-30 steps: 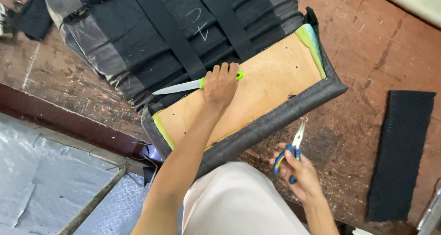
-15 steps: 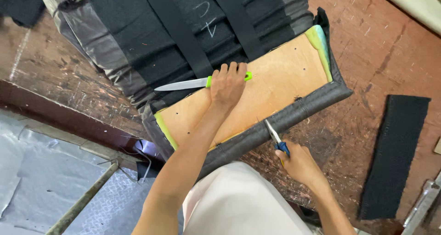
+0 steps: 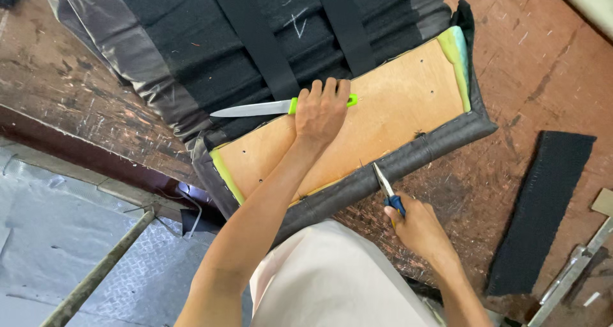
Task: The person uses a knife and pliers to trim excess black fabric from the edge of a padded seat cushion. They repeatedly cut along the seam and pull away small fabric pieces, working along the right side of the cushion.
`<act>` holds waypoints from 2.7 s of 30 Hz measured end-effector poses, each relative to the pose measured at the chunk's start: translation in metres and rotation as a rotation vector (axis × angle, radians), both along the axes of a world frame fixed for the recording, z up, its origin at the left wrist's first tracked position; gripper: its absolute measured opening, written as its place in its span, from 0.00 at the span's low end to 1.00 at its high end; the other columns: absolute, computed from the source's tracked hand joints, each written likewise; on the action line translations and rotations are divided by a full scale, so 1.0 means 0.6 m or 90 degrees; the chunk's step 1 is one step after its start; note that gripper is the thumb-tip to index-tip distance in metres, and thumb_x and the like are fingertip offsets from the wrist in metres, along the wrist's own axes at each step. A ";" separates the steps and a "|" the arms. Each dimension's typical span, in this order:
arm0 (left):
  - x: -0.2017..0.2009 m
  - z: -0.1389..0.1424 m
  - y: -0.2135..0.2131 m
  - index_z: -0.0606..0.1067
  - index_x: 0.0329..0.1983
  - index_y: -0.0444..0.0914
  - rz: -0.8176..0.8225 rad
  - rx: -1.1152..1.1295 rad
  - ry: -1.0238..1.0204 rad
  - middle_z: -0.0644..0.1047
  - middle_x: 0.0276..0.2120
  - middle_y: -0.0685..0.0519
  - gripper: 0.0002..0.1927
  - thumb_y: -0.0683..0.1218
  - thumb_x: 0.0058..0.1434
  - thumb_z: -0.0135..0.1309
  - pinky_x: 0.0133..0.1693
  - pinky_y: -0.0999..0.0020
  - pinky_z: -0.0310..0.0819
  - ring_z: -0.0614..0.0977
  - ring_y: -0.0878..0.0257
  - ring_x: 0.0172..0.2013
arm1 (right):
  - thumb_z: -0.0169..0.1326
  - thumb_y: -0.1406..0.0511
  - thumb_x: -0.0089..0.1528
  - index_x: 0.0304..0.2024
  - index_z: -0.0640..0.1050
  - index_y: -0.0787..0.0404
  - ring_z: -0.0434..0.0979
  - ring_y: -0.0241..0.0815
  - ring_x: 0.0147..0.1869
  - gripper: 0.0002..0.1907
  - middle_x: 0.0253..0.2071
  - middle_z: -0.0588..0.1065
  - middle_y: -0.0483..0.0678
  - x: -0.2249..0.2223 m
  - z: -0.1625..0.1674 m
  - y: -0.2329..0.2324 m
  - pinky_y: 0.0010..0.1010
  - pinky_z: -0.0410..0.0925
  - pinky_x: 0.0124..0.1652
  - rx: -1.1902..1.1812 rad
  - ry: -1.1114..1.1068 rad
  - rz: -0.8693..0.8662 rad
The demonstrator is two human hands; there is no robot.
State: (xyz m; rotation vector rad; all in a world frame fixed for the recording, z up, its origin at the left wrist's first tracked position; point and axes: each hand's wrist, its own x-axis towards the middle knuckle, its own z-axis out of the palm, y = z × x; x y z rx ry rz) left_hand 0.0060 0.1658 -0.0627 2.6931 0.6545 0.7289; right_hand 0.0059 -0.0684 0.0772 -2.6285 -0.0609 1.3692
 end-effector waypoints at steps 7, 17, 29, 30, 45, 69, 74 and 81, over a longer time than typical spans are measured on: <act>-0.004 0.003 -0.001 0.75 0.39 0.42 0.002 0.009 -0.020 0.72 0.30 0.55 0.05 0.44 0.60 0.53 0.31 0.61 0.66 0.75 0.59 0.32 | 0.54 0.64 0.65 0.44 0.76 0.65 0.81 0.48 0.27 0.09 0.26 0.78 0.56 -0.029 -0.095 -0.060 0.44 0.70 0.27 0.137 -0.179 0.094; 0.003 -0.002 0.010 0.73 0.36 0.43 0.009 -0.014 -0.005 0.72 0.30 0.55 0.03 0.45 0.61 0.53 0.32 0.58 0.68 0.77 0.57 0.33 | 0.47 0.66 0.70 0.52 0.69 0.64 0.81 0.42 0.37 0.11 0.39 0.77 0.52 -0.107 -0.187 -0.084 0.31 0.73 0.29 0.377 -0.258 -0.356; 0.012 0.014 -0.016 0.73 0.38 0.41 0.070 0.004 0.070 0.72 0.34 0.52 0.06 0.44 0.58 0.56 0.28 0.61 0.70 0.76 0.56 0.36 | 0.51 0.65 0.67 0.50 0.74 0.67 0.81 0.42 0.34 0.13 0.37 0.78 0.56 0.003 -0.020 -0.019 0.35 0.78 0.33 0.071 0.049 -0.107; 0.010 0.014 -0.016 0.74 0.38 0.41 0.069 0.010 0.063 0.71 0.34 0.52 0.07 0.44 0.58 0.56 0.28 0.61 0.70 0.75 0.56 0.36 | 0.51 0.65 0.67 0.50 0.74 0.67 0.82 0.41 0.34 0.13 0.38 0.78 0.55 0.012 -0.018 -0.014 0.35 0.78 0.32 0.071 0.073 -0.109; 0.008 0.009 -0.020 0.74 0.40 0.41 0.067 0.015 0.052 0.71 0.33 0.54 0.06 0.45 0.59 0.54 0.30 0.61 0.69 0.75 0.58 0.36 | 0.56 0.60 0.66 0.38 0.76 0.65 0.78 0.39 0.21 0.13 0.20 0.76 0.50 0.012 -0.080 -0.056 0.34 0.68 0.24 0.136 -0.129 0.084; 0.014 -0.004 -0.003 0.73 0.37 0.42 0.056 0.001 0.029 0.72 0.33 0.53 0.05 0.45 0.58 0.53 0.31 0.58 0.71 0.77 0.55 0.37 | 0.53 0.64 0.67 0.44 0.78 0.67 0.81 0.38 0.32 0.11 0.34 0.81 0.50 0.043 -0.046 -0.044 0.33 0.77 0.31 0.133 0.012 -0.109; 0.017 -0.003 -0.011 0.74 0.40 0.41 0.055 -0.005 0.025 0.72 0.33 0.52 0.07 0.45 0.59 0.53 0.31 0.59 0.70 0.76 0.55 0.37 | 0.54 0.65 0.66 0.45 0.78 0.64 0.80 0.41 0.28 0.09 0.32 0.81 0.51 0.067 -0.031 -0.031 0.36 0.76 0.27 0.059 0.011 -0.026; 0.021 -0.002 -0.014 0.74 0.40 0.41 0.057 -0.020 0.029 0.72 0.33 0.52 0.06 0.46 0.61 0.53 0.31 0.59 0.70 0.76 0.56 0.36 | 0.51 0.66 0.66 0.47 0.75 0.66 0.83 0.42 0.28 0.11 0.33 0.81 0.52 0.054 -0.028 -0.019 0.34 0.77 0.26 0.106 0.043 -0.147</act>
